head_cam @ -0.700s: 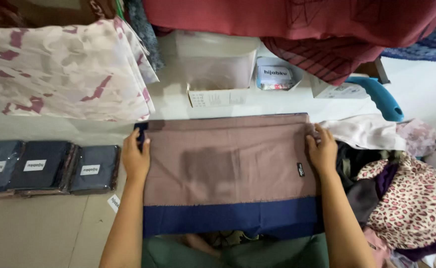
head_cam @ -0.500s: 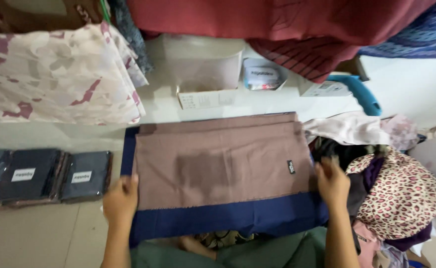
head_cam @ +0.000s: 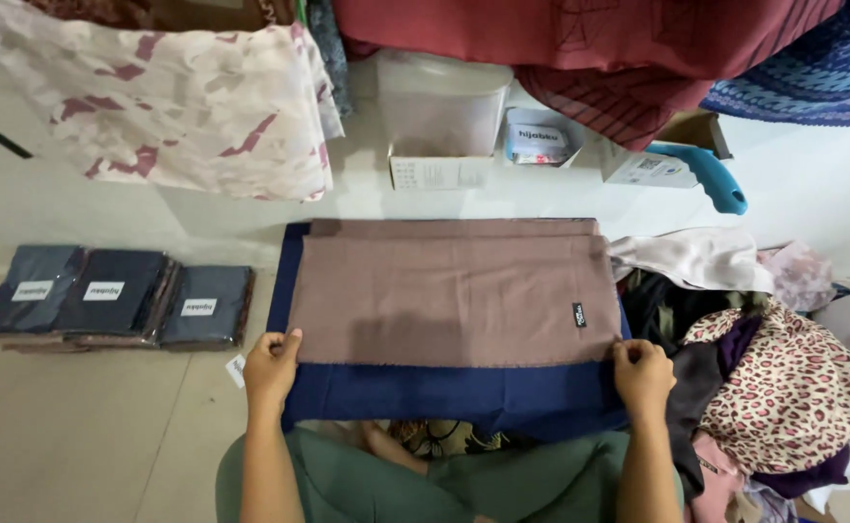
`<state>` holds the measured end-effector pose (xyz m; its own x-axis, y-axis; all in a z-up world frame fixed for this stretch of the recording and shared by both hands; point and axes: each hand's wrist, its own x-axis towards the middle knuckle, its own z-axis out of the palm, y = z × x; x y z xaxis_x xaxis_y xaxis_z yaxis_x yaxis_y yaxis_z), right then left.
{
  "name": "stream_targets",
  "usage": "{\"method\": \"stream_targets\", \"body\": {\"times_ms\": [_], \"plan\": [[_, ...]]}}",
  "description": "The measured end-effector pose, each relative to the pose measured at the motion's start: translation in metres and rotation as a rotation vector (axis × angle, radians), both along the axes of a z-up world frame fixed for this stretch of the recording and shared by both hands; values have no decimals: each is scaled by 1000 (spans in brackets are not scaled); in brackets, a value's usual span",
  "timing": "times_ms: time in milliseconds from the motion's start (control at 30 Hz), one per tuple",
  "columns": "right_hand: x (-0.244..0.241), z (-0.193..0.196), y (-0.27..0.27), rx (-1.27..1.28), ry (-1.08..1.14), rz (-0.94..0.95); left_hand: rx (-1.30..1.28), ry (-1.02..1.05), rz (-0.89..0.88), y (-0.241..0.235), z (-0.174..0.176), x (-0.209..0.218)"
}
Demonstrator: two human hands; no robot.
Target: The person smooths a brown fabric on a blue mat, uses a lint roller to clean it, and folds it neatly. They then place the folded fabric into a clear plastic bag, seal it, and attach a label.
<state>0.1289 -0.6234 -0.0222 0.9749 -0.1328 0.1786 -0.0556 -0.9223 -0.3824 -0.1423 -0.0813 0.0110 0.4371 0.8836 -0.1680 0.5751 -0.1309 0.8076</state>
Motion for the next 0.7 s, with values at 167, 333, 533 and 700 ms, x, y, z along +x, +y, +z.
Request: {"method": "stream_targets", "body": {"times_ms": [167, 333, 533, 700], "plan": [[0, 0, -13, 26, 9, -26, 81, 78, -10, 8, -8, -7], [-16, 10, 11, -74, -151, -54, 295, 314, -103, -9, 6, -3], [-28, 43, 152, 128, -783, 563, 867, -32, -282, -49, 55, 58], [-39, 70, 232, -317, -73, 968, 698, 201, -764, -39, 17, 107]]}}
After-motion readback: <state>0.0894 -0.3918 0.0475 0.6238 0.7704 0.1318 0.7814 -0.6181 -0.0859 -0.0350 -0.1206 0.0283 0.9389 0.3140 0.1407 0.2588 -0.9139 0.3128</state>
